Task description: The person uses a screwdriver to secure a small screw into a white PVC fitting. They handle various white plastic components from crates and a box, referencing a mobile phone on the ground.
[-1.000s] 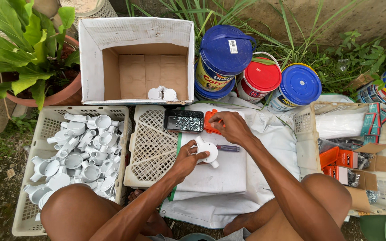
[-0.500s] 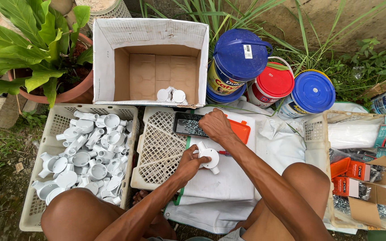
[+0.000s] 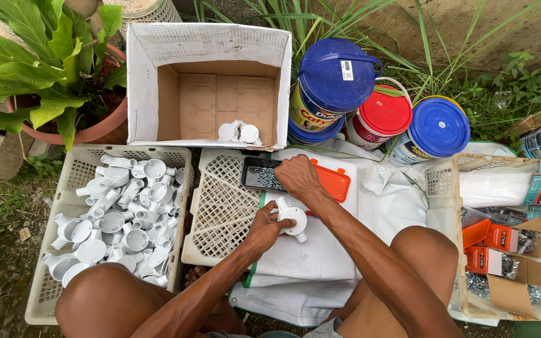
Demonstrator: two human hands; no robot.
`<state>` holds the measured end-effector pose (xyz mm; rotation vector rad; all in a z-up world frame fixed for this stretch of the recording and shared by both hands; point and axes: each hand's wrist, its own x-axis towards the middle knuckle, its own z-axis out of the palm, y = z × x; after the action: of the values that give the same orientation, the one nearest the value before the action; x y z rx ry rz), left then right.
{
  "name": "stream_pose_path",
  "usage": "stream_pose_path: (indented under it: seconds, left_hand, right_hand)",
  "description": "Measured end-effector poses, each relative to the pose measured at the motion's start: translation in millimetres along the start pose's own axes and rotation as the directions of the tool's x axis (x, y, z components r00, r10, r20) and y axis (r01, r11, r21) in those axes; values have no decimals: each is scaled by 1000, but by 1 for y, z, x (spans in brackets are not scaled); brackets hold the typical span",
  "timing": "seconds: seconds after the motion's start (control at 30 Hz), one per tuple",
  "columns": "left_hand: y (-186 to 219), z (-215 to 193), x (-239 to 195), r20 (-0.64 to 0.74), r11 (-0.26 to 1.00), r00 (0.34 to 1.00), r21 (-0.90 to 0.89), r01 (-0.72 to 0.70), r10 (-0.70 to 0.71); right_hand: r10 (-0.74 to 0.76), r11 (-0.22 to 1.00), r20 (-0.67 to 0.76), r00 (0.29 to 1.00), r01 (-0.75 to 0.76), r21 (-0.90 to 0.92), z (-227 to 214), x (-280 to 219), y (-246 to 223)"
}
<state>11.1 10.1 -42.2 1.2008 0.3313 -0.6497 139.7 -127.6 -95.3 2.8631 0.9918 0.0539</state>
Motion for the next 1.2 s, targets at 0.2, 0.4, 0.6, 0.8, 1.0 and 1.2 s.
stream_pose_path:
  seconds: [0.2,0.4,0.6,0.8,1.0,1.2]
  left_hand:
    - [-1,1,-1,-2,1000,1000,29,-11,11]
    - [0,2,0,-17,1000,1000,31,0,0]
    - [-2,-2,3,-20,999,1000,47,-5,6]
    - [3,4,0,-6,1000,1000,-3,-13,13]
    - [5,8,0,-10,999,1000,-47,-24,24]
    - [20,22,-12,-17,999,999,-30,-44,43]
  right_hand:
    - [-18,997,-16,1000,20,75,2,0,3]
    - [-23,998,4,1000,23,57,0,0,2]
    - [-35,988,29,999,30,154,-39,-5,4]
    - [157,863,91,983,-182,471,-98,-22,8]
    - [346,453,222,912,-370,811,-125,-64,14]
    - [404,184,306,862,-405,896,-109,-117,8]
